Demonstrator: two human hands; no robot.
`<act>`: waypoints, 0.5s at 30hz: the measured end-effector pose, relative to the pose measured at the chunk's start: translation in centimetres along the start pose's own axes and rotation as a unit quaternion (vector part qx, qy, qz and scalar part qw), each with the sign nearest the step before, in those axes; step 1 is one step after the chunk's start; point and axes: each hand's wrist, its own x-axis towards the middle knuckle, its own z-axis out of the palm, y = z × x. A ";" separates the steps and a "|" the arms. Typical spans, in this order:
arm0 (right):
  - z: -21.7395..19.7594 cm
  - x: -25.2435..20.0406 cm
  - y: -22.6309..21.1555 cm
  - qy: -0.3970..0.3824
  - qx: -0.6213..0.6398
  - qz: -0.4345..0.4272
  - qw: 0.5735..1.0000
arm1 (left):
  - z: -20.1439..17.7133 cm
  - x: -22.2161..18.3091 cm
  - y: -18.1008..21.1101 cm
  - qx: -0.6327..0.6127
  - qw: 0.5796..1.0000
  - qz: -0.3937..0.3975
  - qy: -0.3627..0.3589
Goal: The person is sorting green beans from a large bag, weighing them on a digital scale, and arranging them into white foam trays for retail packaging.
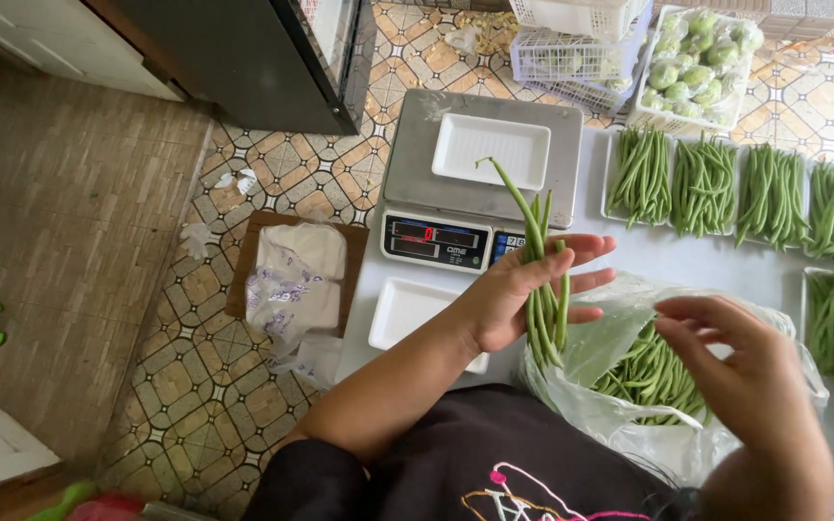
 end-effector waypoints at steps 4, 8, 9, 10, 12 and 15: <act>2.6 0.3 -3.2 -0.034 0.050 -0.005 0.998 | 0.6 0.0 -1.5 0.002 1.000 -0.007 0.002; 4.8 1.0 -3.2 -0.046 0.023 0.028 0.998 | 0.9 0.0 -3.0 0.009 0.999 -0.019 0.024; 5.2 1.1 -2.8 -0.027 0.027 0.042 0.998 | 1.0 0.0 -3.1 0.013 0.999 -0.020 0.027; 4.5 0.9 -3.6 -0.029 0.026 0.040 0.998 | 0.9 -0.1 -2.9 0.013 0.999 -0.017 0.028; 3.1 0.5 -5.1 -0.047 0.186 0.069 0.979 | 0.6 -0.3 -2.6 -0.009 1.000 -0.027 0.013; 1.0 -0.6 -2.4 0.043 0.186 0.029 0.981 | -0.1 -0.1 -2.6 -0.004 0.999 -0.017 0.050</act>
